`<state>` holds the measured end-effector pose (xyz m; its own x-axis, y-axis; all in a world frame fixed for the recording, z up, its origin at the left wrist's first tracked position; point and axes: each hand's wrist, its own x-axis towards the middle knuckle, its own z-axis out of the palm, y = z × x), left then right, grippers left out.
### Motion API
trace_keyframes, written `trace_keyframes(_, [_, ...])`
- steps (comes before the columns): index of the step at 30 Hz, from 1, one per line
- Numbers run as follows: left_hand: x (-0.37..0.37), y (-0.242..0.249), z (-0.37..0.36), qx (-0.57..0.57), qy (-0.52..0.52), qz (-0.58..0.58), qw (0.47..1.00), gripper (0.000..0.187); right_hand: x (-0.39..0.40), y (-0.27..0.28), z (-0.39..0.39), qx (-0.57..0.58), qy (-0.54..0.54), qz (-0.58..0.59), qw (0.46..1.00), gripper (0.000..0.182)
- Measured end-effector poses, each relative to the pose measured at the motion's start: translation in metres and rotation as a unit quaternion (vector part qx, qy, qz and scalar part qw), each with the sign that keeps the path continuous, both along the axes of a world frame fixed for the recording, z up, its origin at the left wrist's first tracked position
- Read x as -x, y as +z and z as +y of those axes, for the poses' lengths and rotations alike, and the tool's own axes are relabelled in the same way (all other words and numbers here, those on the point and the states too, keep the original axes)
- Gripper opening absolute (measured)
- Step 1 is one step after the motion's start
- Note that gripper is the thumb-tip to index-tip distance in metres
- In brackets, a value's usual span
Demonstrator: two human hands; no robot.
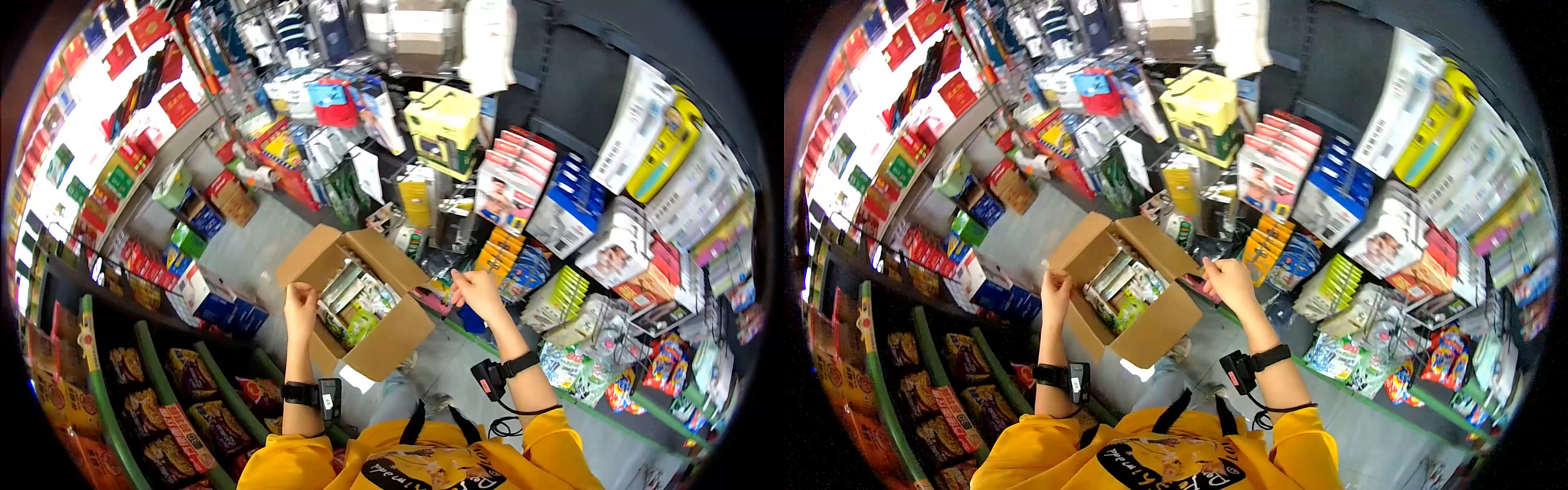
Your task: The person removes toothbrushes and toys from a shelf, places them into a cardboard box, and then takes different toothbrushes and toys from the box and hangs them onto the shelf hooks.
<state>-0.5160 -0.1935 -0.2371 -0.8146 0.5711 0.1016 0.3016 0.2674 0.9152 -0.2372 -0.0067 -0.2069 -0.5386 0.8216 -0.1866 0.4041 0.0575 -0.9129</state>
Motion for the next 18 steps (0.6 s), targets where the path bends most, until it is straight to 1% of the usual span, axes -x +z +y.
trace_keyframes(1, [0.01, -0.011, -0.003, 0.013, -0.01, 0.01, 1.0, 0.017, 0.015, -0.007, 0.003, 0.008, 0.012, 0.003, 1.0, 0.041])
trace_keyframes(2, [0.02, -0.024, -0.002, 0.083, -0.002, 0.021, 0.996, 0.019, 0.03, -0.021, 0.006, 0.019, 0.023, 0.007, 1.0, 0.039])
trace_keyframes(3, [0.024, -0.027, 0.002, 0.106, -0.015, 0.039, 0.993, 0.024, 0.045, -0.025, 0.008, 0.016, 0.038, -0.022, 0.999, 0.037])
trace_keyframes(4, [0.033, -0.039, 0.008, 0.133, -0.027, 0.037, 0.99, 0.025, 0.061, -0.037, 0.01, 0.026, 0.041, -0.014, 0.999, 0.036])
trace_keyframes(5, [0.042, -0.056, 0.013, 0.16, -0.04, 0.032, 0.986, 0.027, 0.074, -0.054, 0.012, 0.037, 0.043, -0.009, 0.998, 0.035])
trace_keyframes(6, [0.055, -0.08, 0.02, 0.181, -0.053, 0.034, 0.981, 0.03, 0.087, -0.067, 0.014, 0.018, 0.057, -0.025, 0.998, 0.035])
trace_keyframes(7, [0.068, -0.098, 0.03, 0.215, -0.072, 0.003, 0.974, 0.032, 0.099, -0.082, 0.017, -0.002, 0.071, -0.04, 0.997, 0.034])
trace_keyframes(8, [0.076, -0.112, 0.04, 0.242, -0.07, -0.014, 0.968, 0.033, 0.109, -0.112, 0.026, 0.001, 0.1, -0.087, 0.991, 0.031])
trace_keyframes(9, [0.085, -0.126, 0.05, 0.269, -0.066, -0.035, 0.96, 0.034, 0.119, -0.151, 0.034, -0.027, 0.122, -0.11, 0.986, 0.027])
trace_keyframes(10, [0.098, -0.154, 0.058, 0.288, -0.071, -0.036, 0.954, 0.035, 0.134, -0.167, 0.037, -0.021, 0.136, -0.133, 0.981, 0.026])
trace_keyframes(11, [0.106, -0.175, 0.065, 0.288, -0.071, -0.075, 0.952, 0.037, 0.152, -0.181, 0.04, -0.015, 0.152, -0.157, 0.976, 0.025])
trace_keyframes(13, [0.123, -0.224, 0.078, 0.295, -0.047, -0.231, 0.926, 0.039, 0.191, -0.202, 0.046, 0.024, 0.175, -0.183, 0.967, 0.022])
trace_keyframes(14, [0.127, -0.248, 0.084, 0.302, -0.025, -0.231, 0.925, 0.039, 0.203, -0.238, 0.049, 0.098, 0.181, -0.145, 0.968, 0.02])
trace_keyframes(15, [0.126, -0.281, 0.085, 0.31, -0.005, -0.233, 0.922, 0.04, 0.219, -0.262, 0.048, 0.076, 0.186, -0.158, 0.967, 0.018])
trace_keyframes(16, [0.124, -0.322, 0.086, 0.33, 0.023, -0.247, 0.911, 0.041, 0.238, -0.279, 0.047, 0.03, 0.207, -0.182, 0.961, 0.019])
trace_keyframes(17, [0.123, -0.361, 0.086, 0.331, 0.028, -0.259, 0.907, 0.041, 0.252, -0.295, 0.043, -0.013, 0.227, -0.205, 0.952, 0.021])
trace_keyframes(18, [0.12, -0.388, 0.086, 0.323, 0.037, -0.312, 0.893, 0.044, 0.273, -0.279, 0.041, 0.024, 0.233, -0.246, 0.941, 0.025])
